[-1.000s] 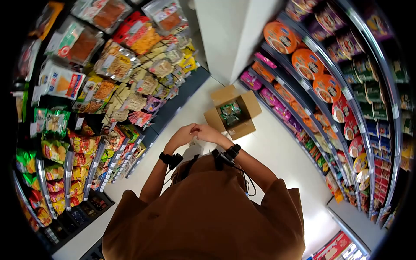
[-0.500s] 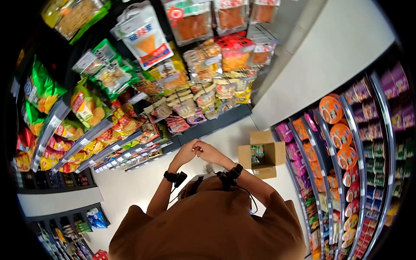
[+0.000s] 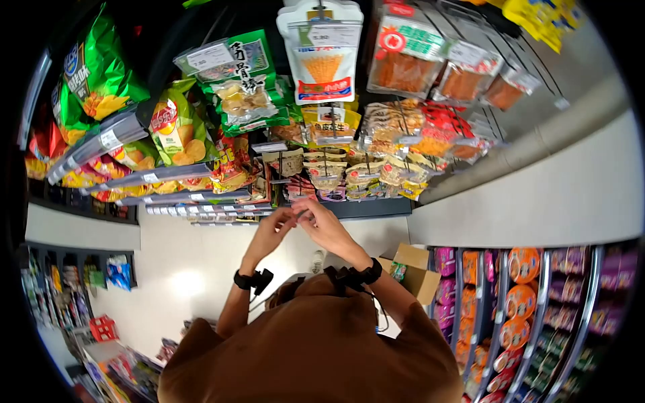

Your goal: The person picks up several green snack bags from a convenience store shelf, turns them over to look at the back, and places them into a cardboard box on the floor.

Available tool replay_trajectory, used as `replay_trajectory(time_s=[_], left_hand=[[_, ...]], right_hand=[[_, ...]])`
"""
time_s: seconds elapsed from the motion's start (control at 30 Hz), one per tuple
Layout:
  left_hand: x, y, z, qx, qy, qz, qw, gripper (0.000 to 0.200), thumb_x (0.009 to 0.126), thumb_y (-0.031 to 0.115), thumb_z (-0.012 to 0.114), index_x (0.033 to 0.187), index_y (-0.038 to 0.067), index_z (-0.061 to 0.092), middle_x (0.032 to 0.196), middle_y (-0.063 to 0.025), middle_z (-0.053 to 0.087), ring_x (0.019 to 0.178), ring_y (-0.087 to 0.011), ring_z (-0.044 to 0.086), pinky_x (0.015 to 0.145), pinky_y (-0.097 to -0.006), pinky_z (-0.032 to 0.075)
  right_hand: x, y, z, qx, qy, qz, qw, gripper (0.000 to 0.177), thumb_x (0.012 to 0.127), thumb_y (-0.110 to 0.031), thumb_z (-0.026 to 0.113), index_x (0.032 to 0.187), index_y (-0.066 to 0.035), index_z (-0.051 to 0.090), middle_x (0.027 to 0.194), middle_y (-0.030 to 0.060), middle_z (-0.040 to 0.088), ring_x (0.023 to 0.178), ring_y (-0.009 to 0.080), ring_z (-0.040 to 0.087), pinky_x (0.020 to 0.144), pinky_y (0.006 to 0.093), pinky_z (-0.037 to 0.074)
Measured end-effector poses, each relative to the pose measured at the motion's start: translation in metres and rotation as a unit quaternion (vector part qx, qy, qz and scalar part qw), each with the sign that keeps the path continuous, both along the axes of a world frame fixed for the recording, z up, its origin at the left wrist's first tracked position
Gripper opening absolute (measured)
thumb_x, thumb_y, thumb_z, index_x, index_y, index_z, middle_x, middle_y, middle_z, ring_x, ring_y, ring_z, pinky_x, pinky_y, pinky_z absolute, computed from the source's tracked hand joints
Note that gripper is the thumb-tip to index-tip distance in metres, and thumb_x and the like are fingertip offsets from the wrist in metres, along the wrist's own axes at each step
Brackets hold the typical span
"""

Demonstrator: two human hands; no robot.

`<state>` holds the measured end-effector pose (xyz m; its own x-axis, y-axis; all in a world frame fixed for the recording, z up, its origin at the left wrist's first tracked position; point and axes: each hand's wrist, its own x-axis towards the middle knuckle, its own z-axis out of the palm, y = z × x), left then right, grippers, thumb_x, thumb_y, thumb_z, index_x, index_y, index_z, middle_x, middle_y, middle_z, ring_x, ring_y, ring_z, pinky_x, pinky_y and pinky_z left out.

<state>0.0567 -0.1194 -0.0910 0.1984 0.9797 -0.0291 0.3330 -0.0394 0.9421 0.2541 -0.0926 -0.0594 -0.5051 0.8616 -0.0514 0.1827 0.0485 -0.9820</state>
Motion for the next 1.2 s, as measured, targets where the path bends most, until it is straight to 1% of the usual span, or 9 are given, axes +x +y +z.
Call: replay_trajectory(time_s=[0.1, 0.23, 0.37, 0.47, 0.57, 0.73, 1.0, 1.1, 1.2], left_hand=[[-0.002, 0.018, 0.034, -0.026, -0.019, 0.054, 0.998, 0.021, 0.096, 0.007, 0.058, 0.116, 0.002, 0.057, 0.093, -0.0059, 0.067, 0.084, -0.0147, 0.067, 0.070, -0.0267, 0.051], [0.006, 0.046, 0.049, -0.014, -0.087, 0.148, 0.985, 0.021, 0.098, 0.007, 0.056, 0.118, 0.002, 0.055, 0.092, -0.0043, 0.065, 0.085, -0.0126, 0.066, 0.070, -0.0256, 0.050], [0.014, 0.065, 0.067, 0.063, -0.047, 0.214, 0.974, 0.028, 0.098, 0.007, 0.057, 0.124, 0.004, 0.049, 0.112, -0.0046, 0.059, 0.091, -0.0128, 0.065, 0.068, -0.0256, 0.051], [0.017, 0.071, 0.088, 0.115, -0.064, 0.277, 0.952, 0.036, 0.091, -0.001, 0.061, 0.126, 0.003, 0.050, 0.131, -0.0109, 0.046, 0.094, -0.0148, 0.065, 0.071, -0.0253, 0.052], [0.013, 0.073, 0.105, 0.132, -0.070, 0.310, 0.939, 0.041, 0.091, -0.002, 0.062, 0.129, 0.003, 0.047, 0.134, -0.0116, 0.045, 0.098, -0.0153, 0.065, 0.072, -0.0255, 0.052], [0.001, 0.079, 0.115, 0.134, -0.082, 0.320, 0.934, 0.055, 0.091, -0.001, 0.061, 0.141, 0.004, 0.038, 0.143, -0.0142, 0.037, 0.101, -0.0186, 0.066, 0.072, -0.0260, 0.054], [-0.014, 0.093, 0.129, 0.169, -0.066, 0.303, 0.936, 0.068, 0.090, -0.001, 0.063, 0.149, 0.006, 0.029, 0.150, -0.0154, 0.031, 0.104, -0.0203, 0.067, 0.073, -0.0269, 0.055], [-0.018, 0.099, 0.134, 0.161, -0.100, 0.284, 0.940, 0.072, 0.089, -0.002, 0.063, 0.150, 0.007, 0.026, 0.151, -0.0156, 0.030, 0.105, -0.0203, 0.067, 0.073, -0.0271, 0.055], [-0.019, 0.106, 0.138, 0.166, -0.124, 0.276, 0.939, 0.073, 0.089, -0.002, 0.064, 0.151, 0.007, 0.025, 0.151, -0.0158, 0.030, 0.105, -0.0206, 0.067, 0.072, -0.0266, 0.055]], right_hand=[[0.000, 0.028, 0.028, 0.017, 0.025, 0.008, 0.999, 0.031, 0.091, 0.005, 0.051, 0.121, -0.002, 0.054, 0.113, 0.0089, 0.063, 0.096, 0.0178, 0.064, 0.080, 0.0289, 0.050], [0.002, 0.059, 0.056, 0.091, 0.092, -0.007, 0.992, 0.024, 0.094, 0.003, 0.051, 0.118, -0.001, 0.056, 0.113, 0.0091, 0.062, 0.094, 0.0173, 0.065, 0.079, 0.0283, 0.048], [0.006, 0.088, 0.074, 0.109, 0.125, -0.027, 0.986, 0.026, 0.091, 0.006, 0.053, 0.115, -0.002, 0.055, 0.107, 0.0080, 0.061, 0.090, 0.0160, 0.065, 0.077, 0.0274, 0.048], [0.004, 0.105, 0.080, 0.081, 0.140, -0.029, 0.986, 0.022, 0.096, -0.001, 0.052, 0.117, -0.001, 0.053, 0.108, 0.0079, 0.060, 0.096, 0.0156, 0.062, 0.083, 0.0278, 0.046], [-0.002, 0.120, 0.083, 0.104, 0.133, -0.028, 0.985, 0.022, 0.095, 0.000, 0.053, 0.117, -0.002, 0.053, 0.108, 0.0075, 0.060, 0.096, 0.0162, 0.062, 0.085, 0.0285, 0.045], [-0.010, 0.134, 0.085, 0.123, 0.144, -0.045, 0.981, 0.024, 0.093, 0.002, 0.053, 0.116, -0.004, 0.052, 0.110, 0.0048, 0.054, 0.104, 0.0132, 0.053, 0.086, 0.0271, 0.042], [-0.021, 0.145, 0.089, 0.157, 0.107, -0.083, 0.978, 0.026, 0.092, 0.002, 0.056, 0.117, -0.005, 0.053, 0.114, 0.0049, 0.055, 0.105, 0.0129, 0.053, 0.087, 0.0267, 0.042], [-0.026, 0.149, 0.093, 0.157, 0.107, -0.087, 0.978, 0.026, 0.092, 0.001, 0.058, 0.117, -0.004, 0.053, 0.115, 0.0050, 0.055, 0.104, 0.0126, 0.054, 0.086, 0.0264, 0.043], [-0.030, 0.156, 0.092, 0.182, 0.125, -0.103, 0.970, 0.028, 0.091, -0.004, 0.062, 0.118, -0.003, 0.055, 0.114, 0.0088, 0.056, 0.096, 0.0155, 0.054, 0.075, 0.0269, 0.045]])
